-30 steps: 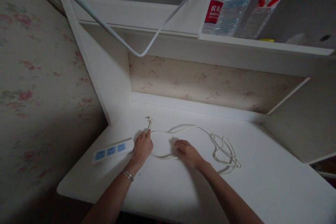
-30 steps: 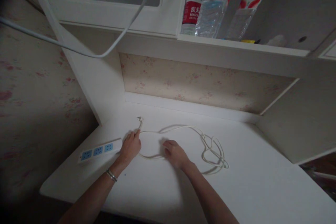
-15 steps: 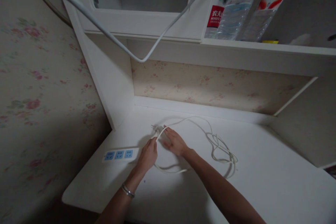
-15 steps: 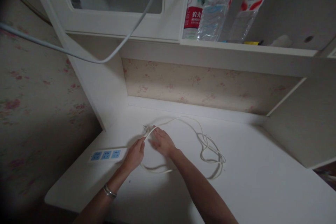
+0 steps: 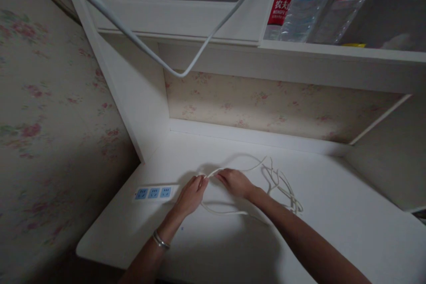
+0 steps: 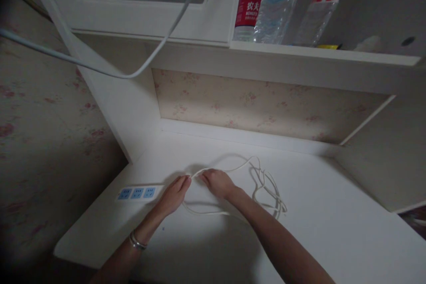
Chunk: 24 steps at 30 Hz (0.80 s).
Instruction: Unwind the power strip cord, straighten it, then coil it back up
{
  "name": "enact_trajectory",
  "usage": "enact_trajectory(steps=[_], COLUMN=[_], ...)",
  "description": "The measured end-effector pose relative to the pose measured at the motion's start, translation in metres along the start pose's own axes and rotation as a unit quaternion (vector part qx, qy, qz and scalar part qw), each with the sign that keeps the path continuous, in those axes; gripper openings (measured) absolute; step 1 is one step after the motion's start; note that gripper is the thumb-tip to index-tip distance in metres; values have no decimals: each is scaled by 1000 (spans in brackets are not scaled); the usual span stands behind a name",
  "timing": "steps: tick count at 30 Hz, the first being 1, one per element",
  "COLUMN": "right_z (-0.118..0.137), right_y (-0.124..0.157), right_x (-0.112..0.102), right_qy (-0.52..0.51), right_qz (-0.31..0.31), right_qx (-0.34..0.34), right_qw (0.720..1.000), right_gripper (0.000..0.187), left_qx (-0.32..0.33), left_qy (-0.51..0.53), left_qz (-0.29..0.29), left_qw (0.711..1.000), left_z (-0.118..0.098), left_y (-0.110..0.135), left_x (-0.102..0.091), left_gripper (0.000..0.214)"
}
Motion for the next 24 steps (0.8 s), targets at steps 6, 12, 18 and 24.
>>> enact_trajectory(steps=[6, 12, 18, 24], right_z=[-106, -185, -149, -84], right_y=[65, 165, 168, 125], right_x=[-88, -137, -112, -109], right_qy=[-84, -313, -292, -307], right_qz=[-29, -101, -1, 39], right_qx=[179, 306, 328, 218], right_qw=[980, 894, 899, 926], right_gripper=[36, 45, 54, 51], left_qx=[-8, 3, 53, 142], left_qy=[-144, -200, -211, 19], left_qz=[-31, -45, -29, 46], left_qw=[989, 979, 976, 989], left_z=[10, 20, -17, -92], left_y=[-11, -24, -25, -24], left_x=[-7, -13, 9, 47], left_gripper=[37, 30, 42, 38])
Point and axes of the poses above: each hand's wrist, its own y-axis away from the middle knuckle, its own x-axis out of the palm, z = x × y, the point moved 7 cm from there along -y, towards the middle knuckle, and after that the axes turned 1 degree about y, right-handed, at the moved point
